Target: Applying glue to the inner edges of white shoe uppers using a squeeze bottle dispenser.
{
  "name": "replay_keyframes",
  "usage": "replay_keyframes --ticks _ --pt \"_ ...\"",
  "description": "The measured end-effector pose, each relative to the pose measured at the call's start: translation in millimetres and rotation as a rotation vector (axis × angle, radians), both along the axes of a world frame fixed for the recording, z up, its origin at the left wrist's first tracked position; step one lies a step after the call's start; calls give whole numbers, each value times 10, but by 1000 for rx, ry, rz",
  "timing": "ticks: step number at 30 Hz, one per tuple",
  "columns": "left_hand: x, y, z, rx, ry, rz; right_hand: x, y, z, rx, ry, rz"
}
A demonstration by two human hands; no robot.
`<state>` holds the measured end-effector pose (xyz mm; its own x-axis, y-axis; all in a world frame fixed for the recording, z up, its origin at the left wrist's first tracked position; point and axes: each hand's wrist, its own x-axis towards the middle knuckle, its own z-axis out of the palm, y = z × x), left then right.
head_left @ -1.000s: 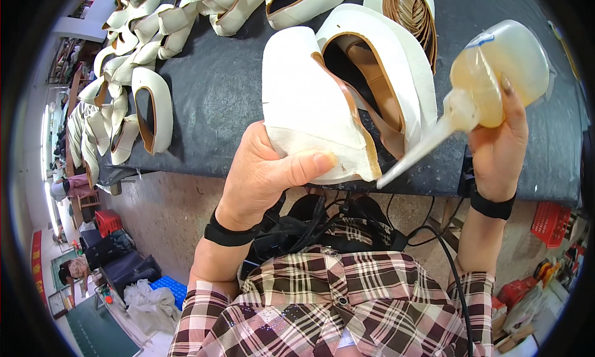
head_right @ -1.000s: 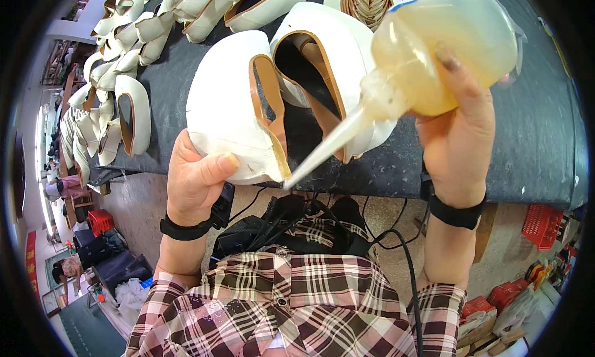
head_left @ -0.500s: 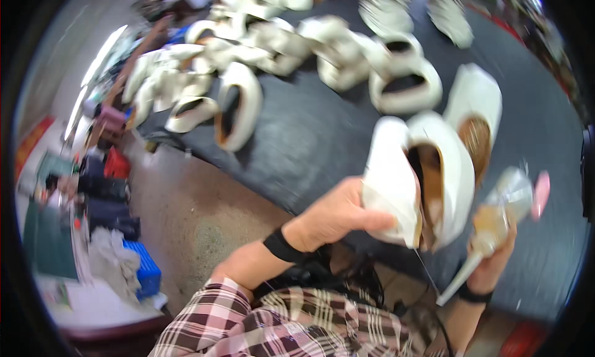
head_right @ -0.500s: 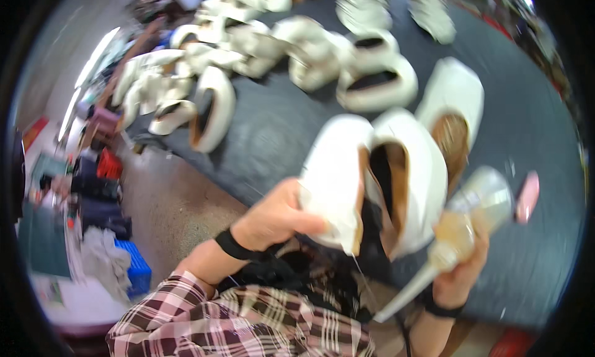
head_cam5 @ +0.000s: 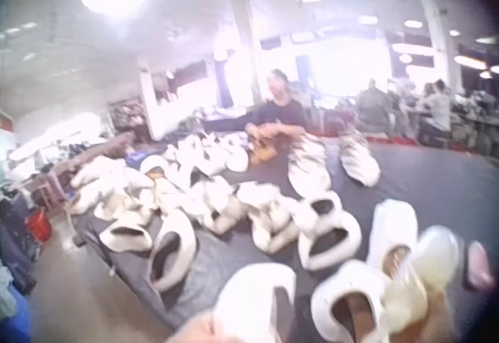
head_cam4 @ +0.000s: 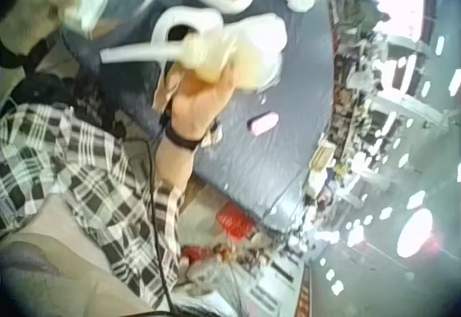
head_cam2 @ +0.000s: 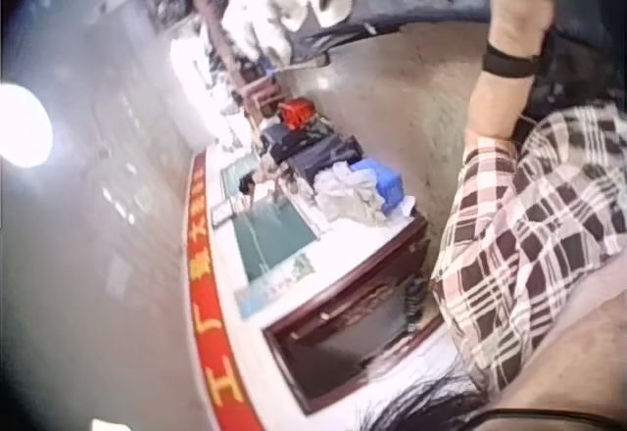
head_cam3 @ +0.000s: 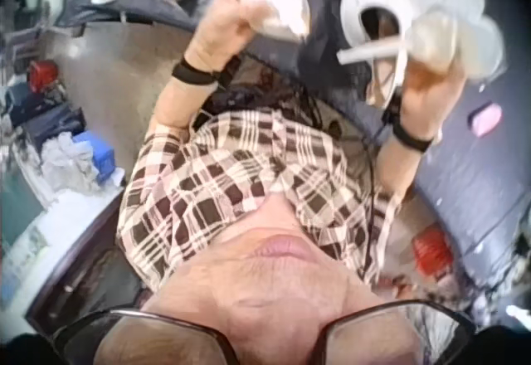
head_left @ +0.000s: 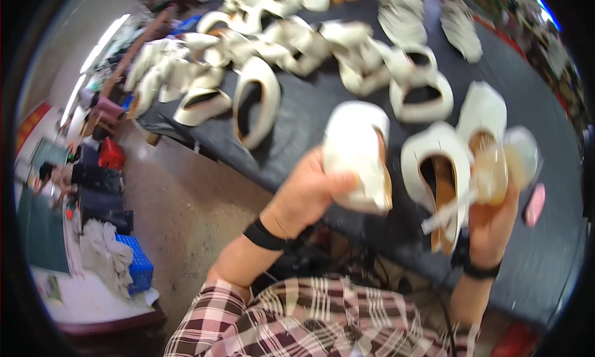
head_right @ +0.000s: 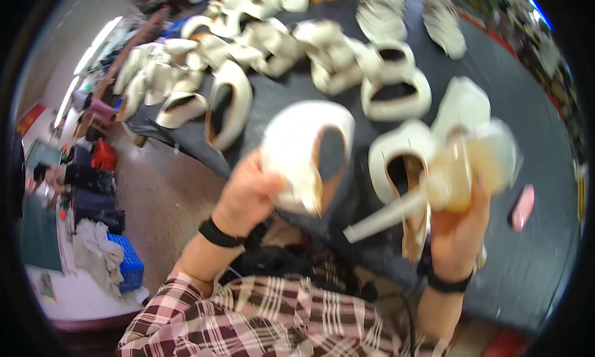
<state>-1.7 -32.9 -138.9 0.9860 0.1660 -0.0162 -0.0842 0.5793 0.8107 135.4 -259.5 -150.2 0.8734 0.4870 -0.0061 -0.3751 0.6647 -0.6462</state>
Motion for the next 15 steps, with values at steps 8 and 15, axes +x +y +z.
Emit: replay_keyframes --ticks 8,15 --pt "232 7 -127 97 41 -42 55 48 94 -113 -69 -198" --pt "88 -98 6 112 32 -102 -90 88 102 -196 -67 -142"
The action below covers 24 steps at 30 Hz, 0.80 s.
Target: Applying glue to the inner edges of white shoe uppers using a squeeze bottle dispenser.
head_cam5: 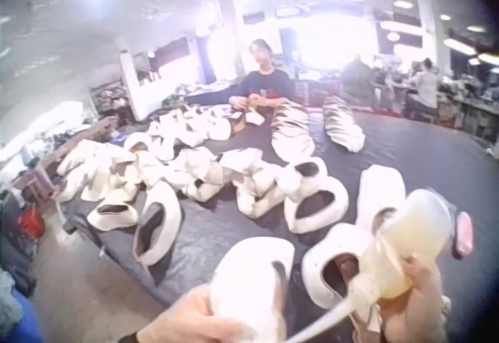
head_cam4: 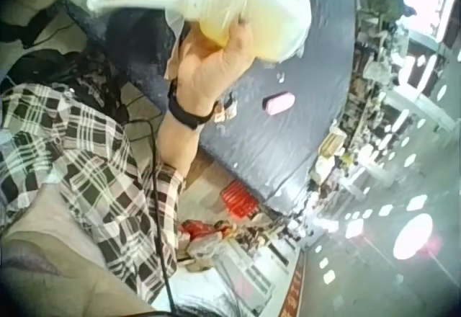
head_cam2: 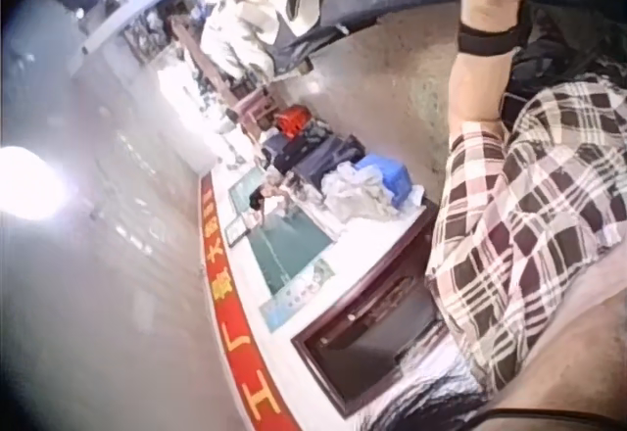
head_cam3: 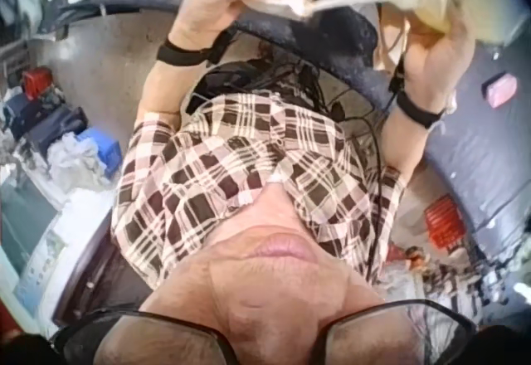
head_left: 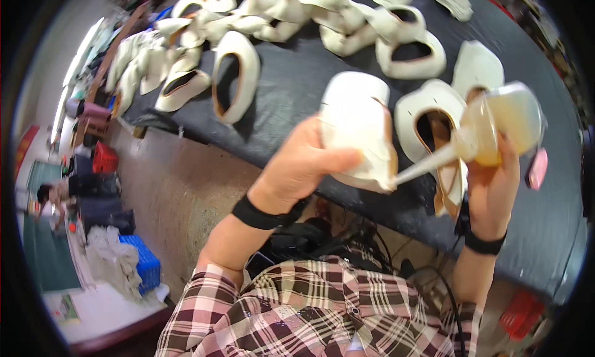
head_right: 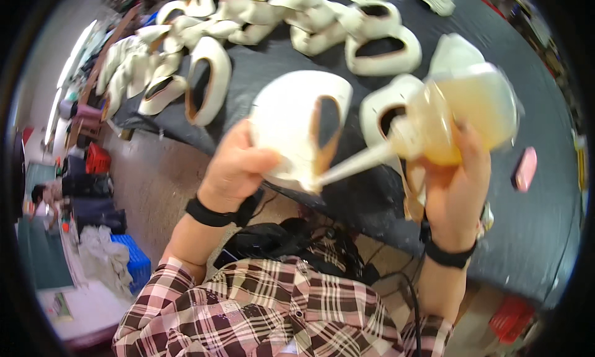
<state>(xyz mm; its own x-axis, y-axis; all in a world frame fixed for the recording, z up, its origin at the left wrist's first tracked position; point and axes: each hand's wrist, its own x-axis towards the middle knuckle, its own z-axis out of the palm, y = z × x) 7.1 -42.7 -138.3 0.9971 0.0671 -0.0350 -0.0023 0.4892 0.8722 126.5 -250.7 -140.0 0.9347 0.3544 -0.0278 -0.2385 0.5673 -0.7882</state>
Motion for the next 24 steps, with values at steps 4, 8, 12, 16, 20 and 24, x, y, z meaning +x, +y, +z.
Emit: replay_keyframes --ticks 4,8,12,16,20,24 --pt "-48 -152 -60 -98 -13 21 -77 -266 -182 74 130 145" --pt "-299 -188 151 -263 -64 94 -77 -556 -235 120 305 85" --pt "-724 -34 276 -307 -154 268 -24 -478 -229 163 429 84" --pt "-993 403 501 -199 -388 557 -93 -178 -241 136 404 116" --pt "-1181 1321 569 -229 -727 515 -90 -59 -201 13 414 66" --pt "-1283 2144 655 -292 -786 875 -19 -125 -330 83 443 95"
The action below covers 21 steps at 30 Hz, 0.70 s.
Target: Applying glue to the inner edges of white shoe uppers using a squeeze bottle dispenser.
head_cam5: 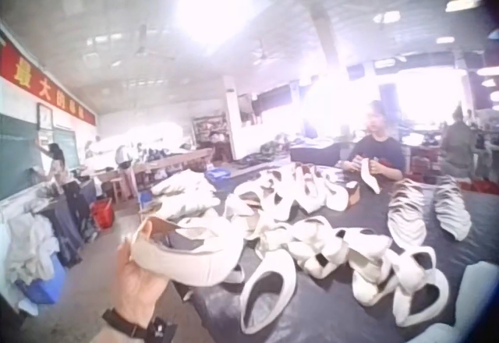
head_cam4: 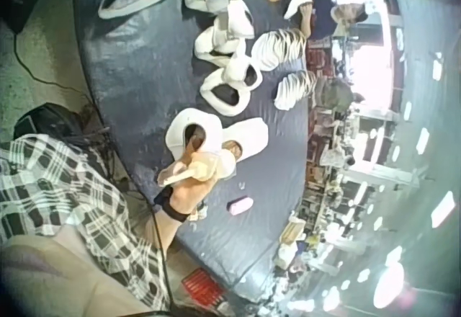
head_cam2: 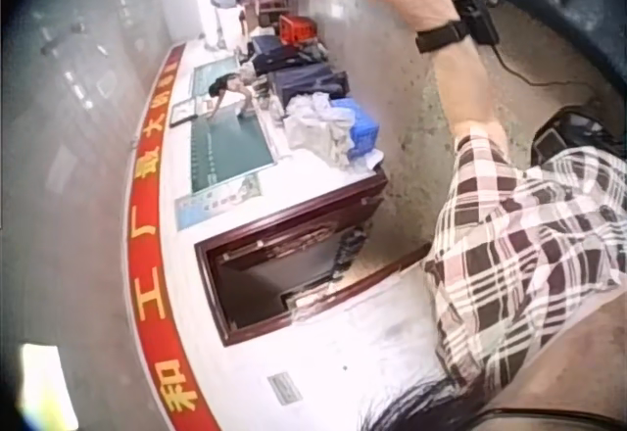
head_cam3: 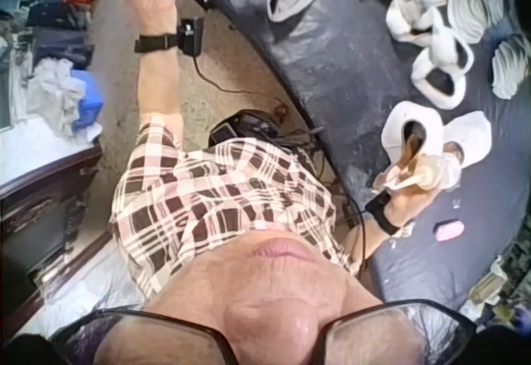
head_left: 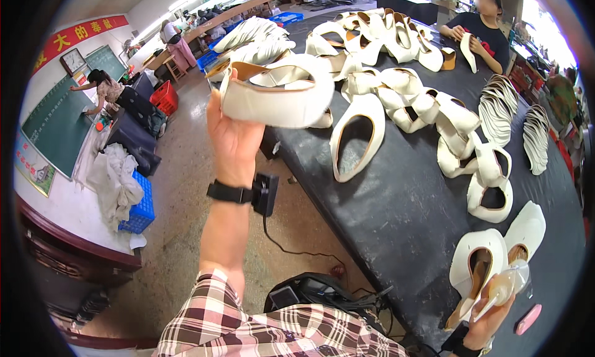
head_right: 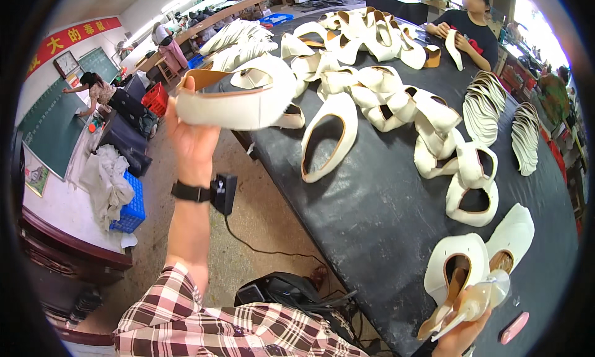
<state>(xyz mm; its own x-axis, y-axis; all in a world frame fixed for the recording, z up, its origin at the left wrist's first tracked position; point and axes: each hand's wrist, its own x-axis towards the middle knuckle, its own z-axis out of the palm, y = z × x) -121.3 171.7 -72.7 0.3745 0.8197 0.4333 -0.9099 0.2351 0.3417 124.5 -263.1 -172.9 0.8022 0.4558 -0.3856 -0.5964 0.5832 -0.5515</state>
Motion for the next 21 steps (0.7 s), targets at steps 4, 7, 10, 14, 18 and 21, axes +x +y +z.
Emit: replay_keyframes --ticks 4,7,10,14,18,21 --pt "-36 932 -252 21 18 89 36 -107 -115 107 -25 58" --pt "17 1444 -372 10 77 125 -9 -137 -124 122 -90 100" --pt "97 1854 -419 -45 64 124 -120 -143 -44 128 -53 -24" --pt "159 2055 -796 -79 139 179 -252 -68 63 108 -23 -89" --pt "257 2092 -1698 -277 13 204 -297 -22 46 169 -67 -40" --pt "377 1932 -1973 -488 19 178 -357 -70 73 174 -37 -74"
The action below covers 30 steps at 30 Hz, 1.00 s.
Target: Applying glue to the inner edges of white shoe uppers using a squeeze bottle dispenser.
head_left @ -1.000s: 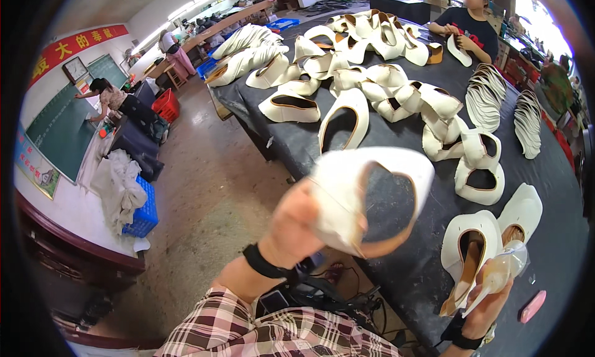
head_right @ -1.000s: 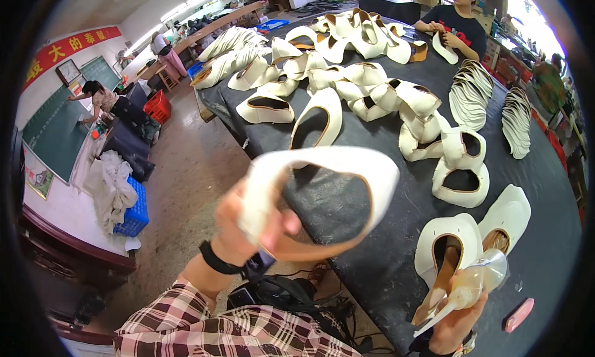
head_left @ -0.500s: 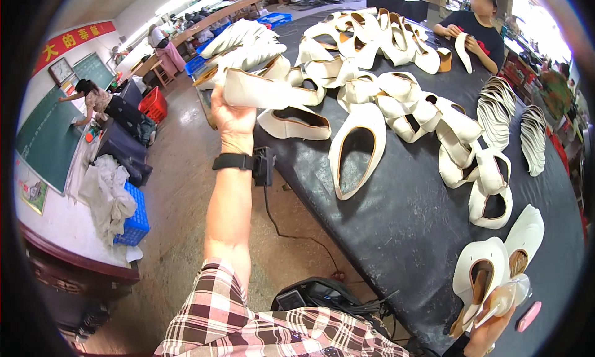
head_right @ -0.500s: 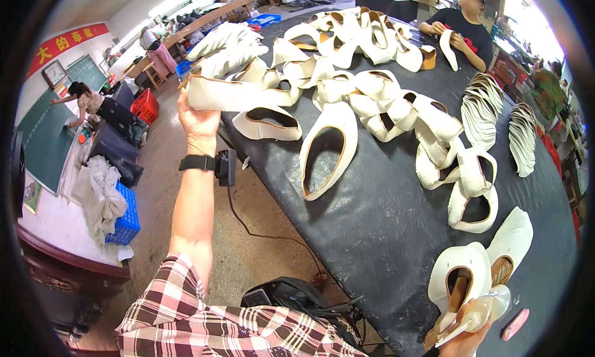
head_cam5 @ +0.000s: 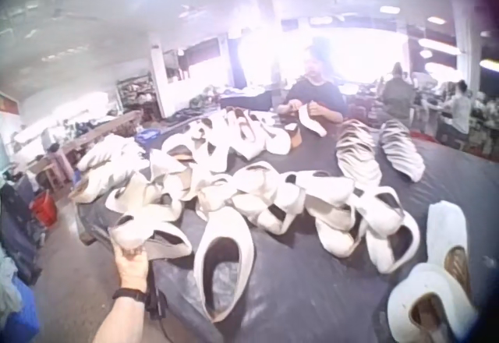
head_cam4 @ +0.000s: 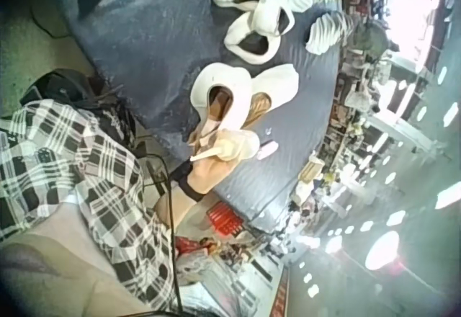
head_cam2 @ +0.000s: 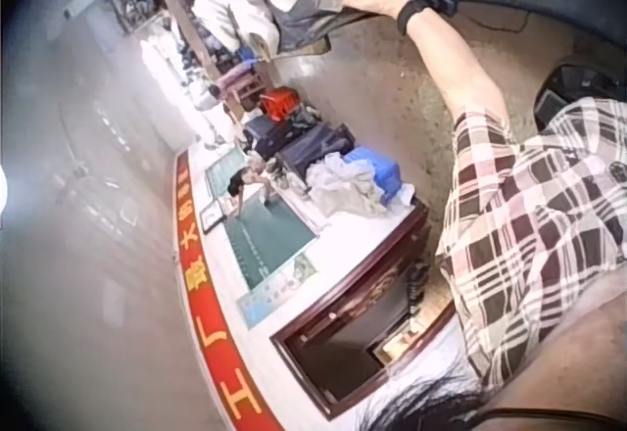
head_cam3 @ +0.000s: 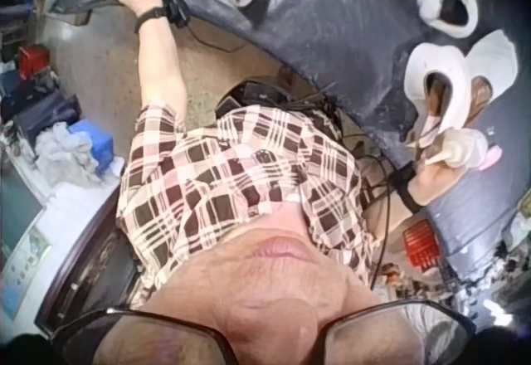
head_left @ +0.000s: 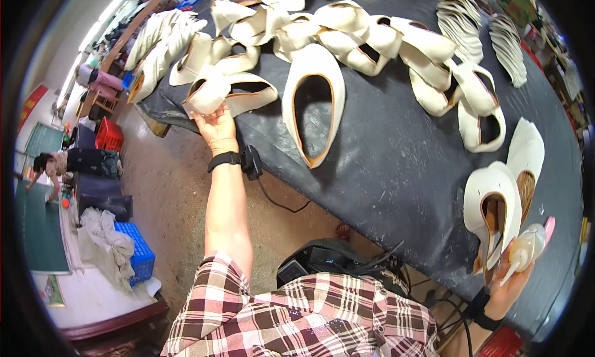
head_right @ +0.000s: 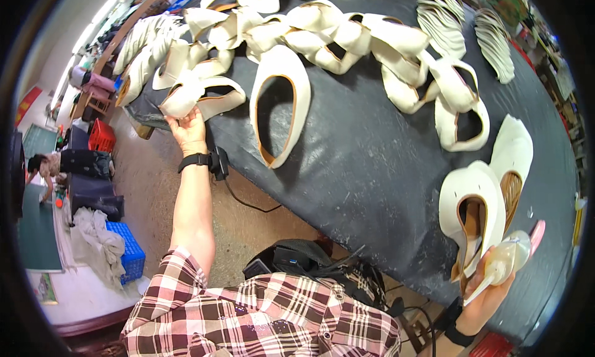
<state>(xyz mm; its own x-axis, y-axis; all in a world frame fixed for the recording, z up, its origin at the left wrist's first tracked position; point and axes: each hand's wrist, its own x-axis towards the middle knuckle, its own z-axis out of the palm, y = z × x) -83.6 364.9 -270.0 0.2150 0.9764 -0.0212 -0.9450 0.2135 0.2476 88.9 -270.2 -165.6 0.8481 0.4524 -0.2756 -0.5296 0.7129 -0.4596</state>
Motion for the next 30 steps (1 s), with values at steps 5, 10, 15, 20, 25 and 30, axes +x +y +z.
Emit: replay_keyframes --ticks 5,10,15,20,25,30 --pt "-164 -146 -133 -181 279 -92 -43 -74 -41 81 37 23" --pt "-388 -331 -221 -186 408 -139 -28 -143 -48 -39 -23 -71" --pt "-776 -420 -236 45 605 -300 71 -181 54 -87 6 -255" --pt "-328 -2039 479 536 947 -371 103 -693 57 44 -14 -353" --pt "681 -4069 914 1357 1310 -1009 295 -1364 -105 147 -53 -348" --pt "1511 -5086 864 2119 875 -686 365 -1548 -289 238 27 -334"
